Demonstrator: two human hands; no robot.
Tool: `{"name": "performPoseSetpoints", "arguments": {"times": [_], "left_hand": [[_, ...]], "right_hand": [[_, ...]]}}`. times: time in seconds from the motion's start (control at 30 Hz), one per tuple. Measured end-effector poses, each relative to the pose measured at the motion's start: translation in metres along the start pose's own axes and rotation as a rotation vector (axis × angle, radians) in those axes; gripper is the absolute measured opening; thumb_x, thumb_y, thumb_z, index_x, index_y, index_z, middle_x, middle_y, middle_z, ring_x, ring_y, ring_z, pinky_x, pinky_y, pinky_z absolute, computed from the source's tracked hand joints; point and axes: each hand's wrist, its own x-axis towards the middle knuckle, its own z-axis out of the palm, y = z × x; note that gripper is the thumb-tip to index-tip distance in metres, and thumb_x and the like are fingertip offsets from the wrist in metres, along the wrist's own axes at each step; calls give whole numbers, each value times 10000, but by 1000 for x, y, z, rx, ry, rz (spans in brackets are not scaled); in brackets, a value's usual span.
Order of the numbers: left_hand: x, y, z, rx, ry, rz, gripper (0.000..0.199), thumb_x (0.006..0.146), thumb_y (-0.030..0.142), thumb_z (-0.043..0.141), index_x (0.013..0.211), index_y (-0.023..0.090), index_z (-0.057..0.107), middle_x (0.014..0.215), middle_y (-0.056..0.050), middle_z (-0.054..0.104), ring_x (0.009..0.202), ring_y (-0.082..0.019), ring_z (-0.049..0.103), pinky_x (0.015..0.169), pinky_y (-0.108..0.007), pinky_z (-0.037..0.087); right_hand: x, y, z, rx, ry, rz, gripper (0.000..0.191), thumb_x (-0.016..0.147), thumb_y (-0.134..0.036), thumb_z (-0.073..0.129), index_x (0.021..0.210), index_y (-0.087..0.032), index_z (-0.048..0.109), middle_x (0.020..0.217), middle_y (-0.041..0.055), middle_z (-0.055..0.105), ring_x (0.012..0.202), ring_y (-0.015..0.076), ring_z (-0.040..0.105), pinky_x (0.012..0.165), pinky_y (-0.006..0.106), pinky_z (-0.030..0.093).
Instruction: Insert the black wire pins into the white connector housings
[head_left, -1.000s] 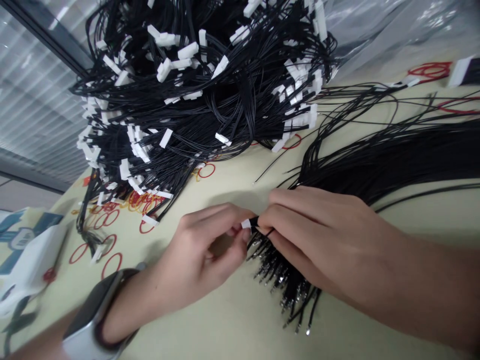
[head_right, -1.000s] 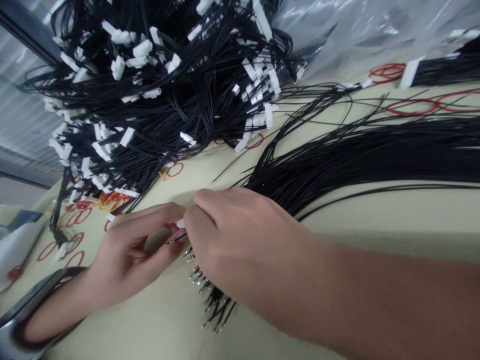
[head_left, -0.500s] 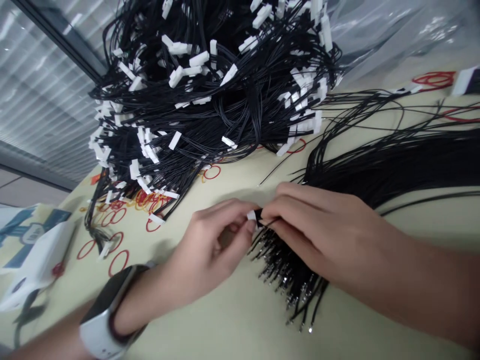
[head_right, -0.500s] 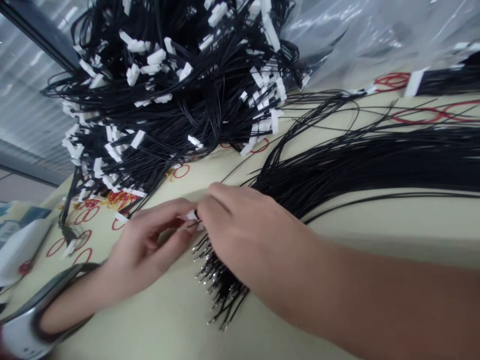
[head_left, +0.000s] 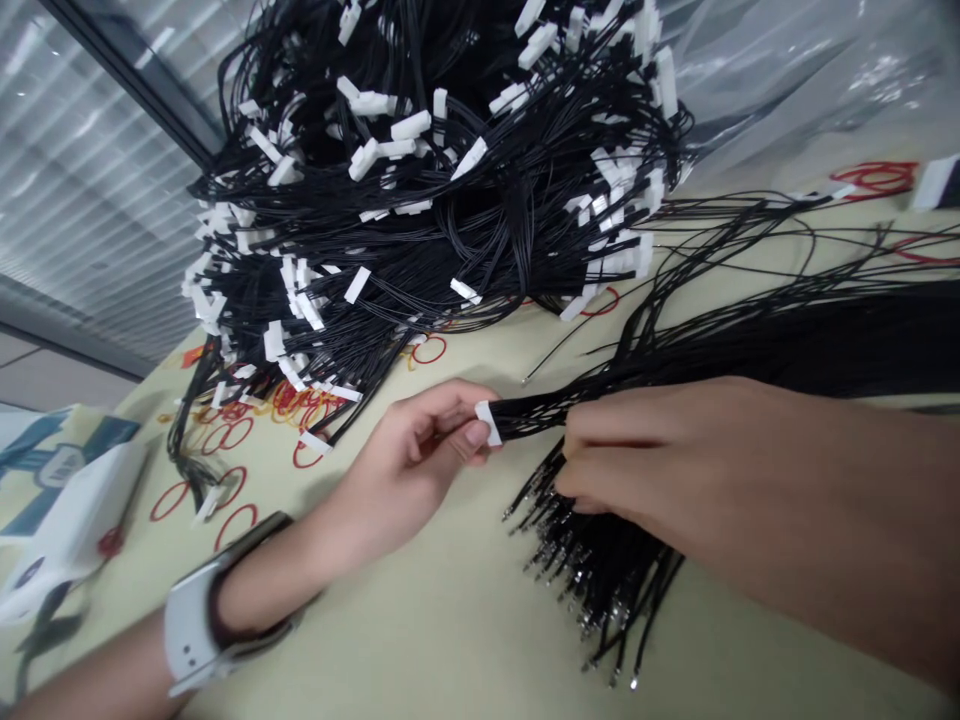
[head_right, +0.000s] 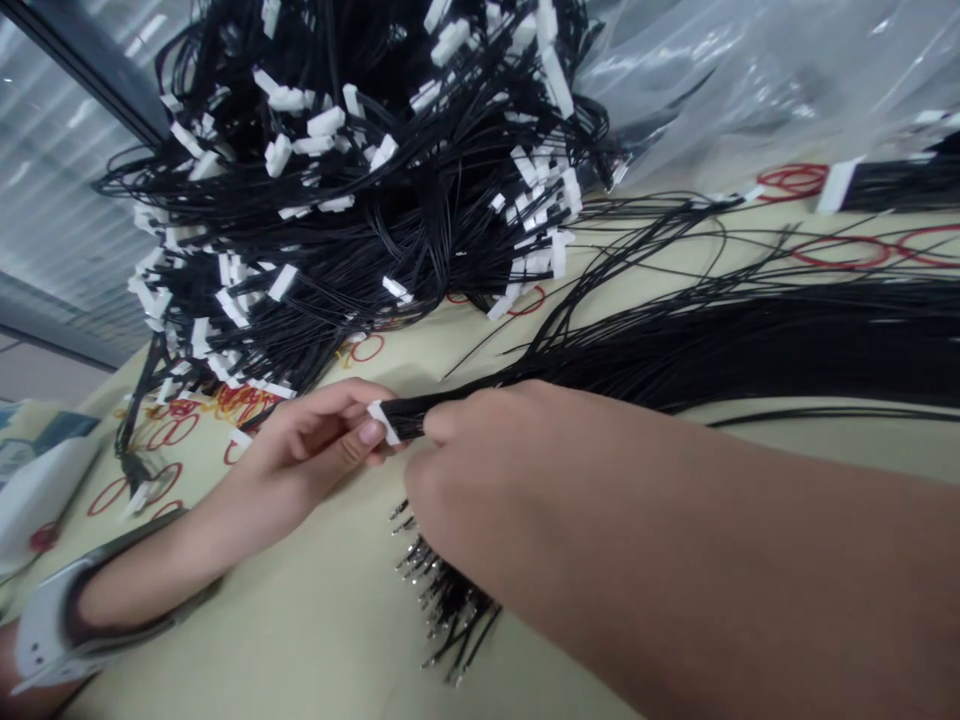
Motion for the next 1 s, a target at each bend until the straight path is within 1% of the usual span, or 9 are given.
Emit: {"name": "performPoseSetpoints", "arguments": {"times": [0.1,0.3,0.37,0.43,0.53,0.6,0.7,0.9,1.0], "left_hand": [[2,-1,-1,5,-7,2,68,857,140,471,876,150,535,673,16,497,632,-91,462,575,-184,370],[3,2,-2,-1,1,-28,66,859,145,471,869,148,536,678,22,495,634,-79,458,578,-166,363],[2,2,-2,6,-3,-48,65,859,143,471,856,137,536,670,21,487,633,-78,454,577,-161,362],[2,3,-2,14,-4,-55,61,857,137,474,846,132,533,670,19,492,633,-76,457,575,-156,364],[3,4,-1,12,-2,-45,55,852,122,475,837,127,528,660,22,496,625,-71,458,573,-146,370],[3,5,-1,3,3,-35,60,848,113,470,830,123,526,648,25,489,619,-68,453,575,-142,373],[3,6,-1,4,3,-37,65,847,115,465,837,114,529,645,24,484,622,-70,451,579,-141,375],[3,5,-1,27,2,-40,47,836,122,485,853,119,529,673,18,495,628,-77,451,571,-153,369],[2,4,-1,41,5,-37,42,835,124,487,853,124,525,674,15,503,627,-81,455,569,-159,368]], "right_hand": [[1,7,3,-13,45,-86,164,471,-31,499,501,-191,482,562,1,465,496,118,380,437,261,269],[5,20,6,91,89,-121,145,618,-84,543,534,-189,491,589,18,486,585,142,417,542,277,293],[7,21,7,171,151,-81,161,646,-91,533,527,-189,488,555,1,482,555,128,422,529,270,289],[8,20,8,224,173,28,157,686,-106,516,552,-189,513,529,-21,483,497,104,404,484,258,266],[10,16,6,254,136,232,143,728,-121,507,643,-204,588,555,-50,525,458,72,386,454,239,256],[11,13,4,284,96,313,135,715,-114,528,667,-210,609,578,-65,545,457,54,387,455,221,269],[11,10,4,335,102,353,97,692,-119,557,653,-198,598,583,-71,546,472,40,405,456,197,282],[6,8,8,350,187,356,106,806,-137,491,745,-190,559,644,-61,548,552,47,451,507,186,319],[6,8,9,364,204,358,111,807,-122,496,757,-193,567,650,-70,558,542,37,453,507,178,321]]}}
